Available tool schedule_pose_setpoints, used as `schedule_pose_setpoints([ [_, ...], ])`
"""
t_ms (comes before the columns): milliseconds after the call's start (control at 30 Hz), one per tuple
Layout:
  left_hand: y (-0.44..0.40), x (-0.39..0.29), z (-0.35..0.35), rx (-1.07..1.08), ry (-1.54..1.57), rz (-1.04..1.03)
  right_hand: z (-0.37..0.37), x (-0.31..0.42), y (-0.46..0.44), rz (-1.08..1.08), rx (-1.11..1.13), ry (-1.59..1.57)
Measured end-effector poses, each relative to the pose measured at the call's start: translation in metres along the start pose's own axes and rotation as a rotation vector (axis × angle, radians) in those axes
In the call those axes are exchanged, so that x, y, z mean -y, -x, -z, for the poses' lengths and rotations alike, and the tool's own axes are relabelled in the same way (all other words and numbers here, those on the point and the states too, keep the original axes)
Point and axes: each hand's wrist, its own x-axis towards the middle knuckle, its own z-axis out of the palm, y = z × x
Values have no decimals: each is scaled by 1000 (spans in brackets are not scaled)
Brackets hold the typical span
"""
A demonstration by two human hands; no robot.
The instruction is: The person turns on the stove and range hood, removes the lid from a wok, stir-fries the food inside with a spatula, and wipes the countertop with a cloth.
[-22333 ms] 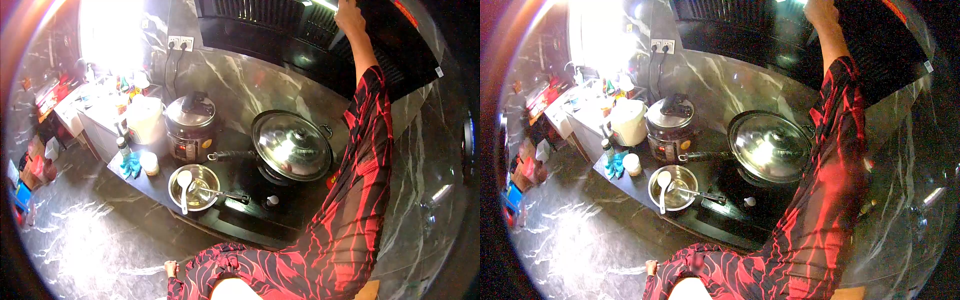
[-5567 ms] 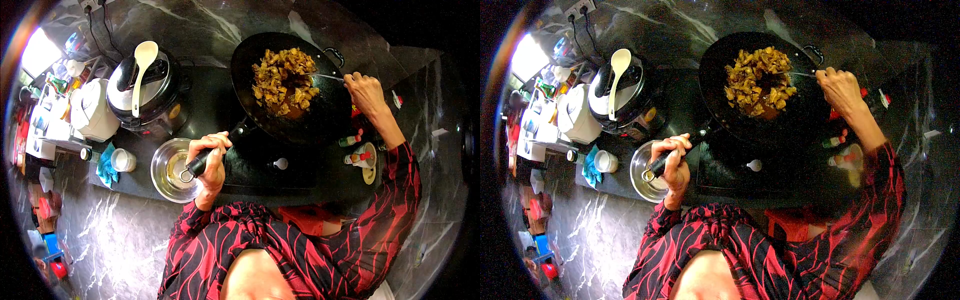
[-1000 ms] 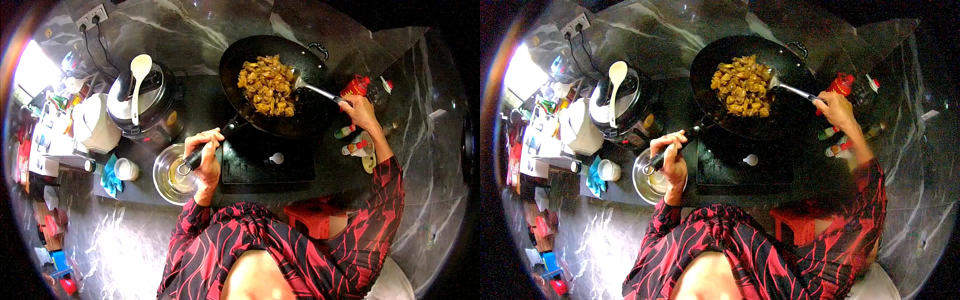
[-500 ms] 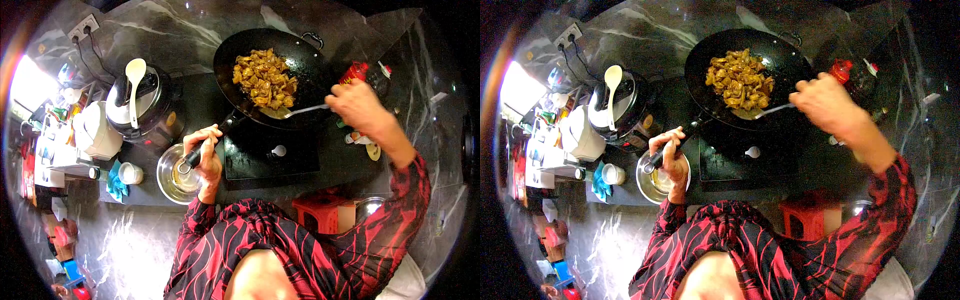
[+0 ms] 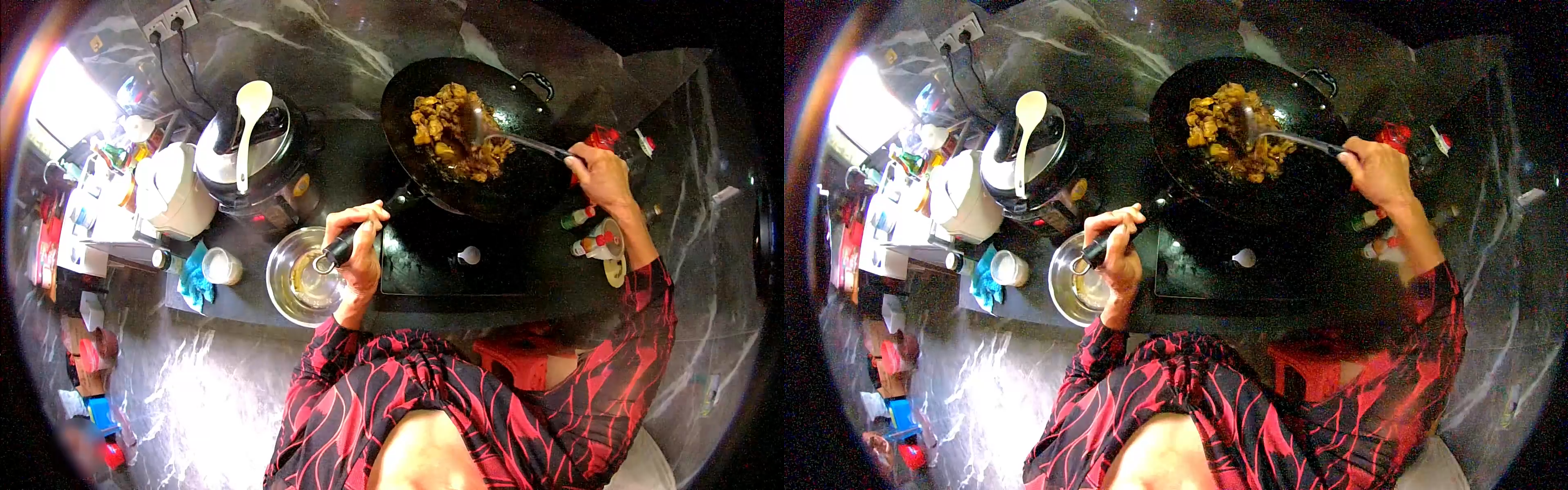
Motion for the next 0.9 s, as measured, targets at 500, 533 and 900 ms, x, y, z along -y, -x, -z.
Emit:
schedule_pose_setpoints([
  [500,0,-1,-1,9,-17,6,-62,20,-71,-433,395,-1074],
  [533,0,-2,-2,15,-40,2,-66,21,-70,-417,438,-999],
  [900,-1,-3,-6,-2,-100,-29,-38,29,-54,-355,428,-1018],
])
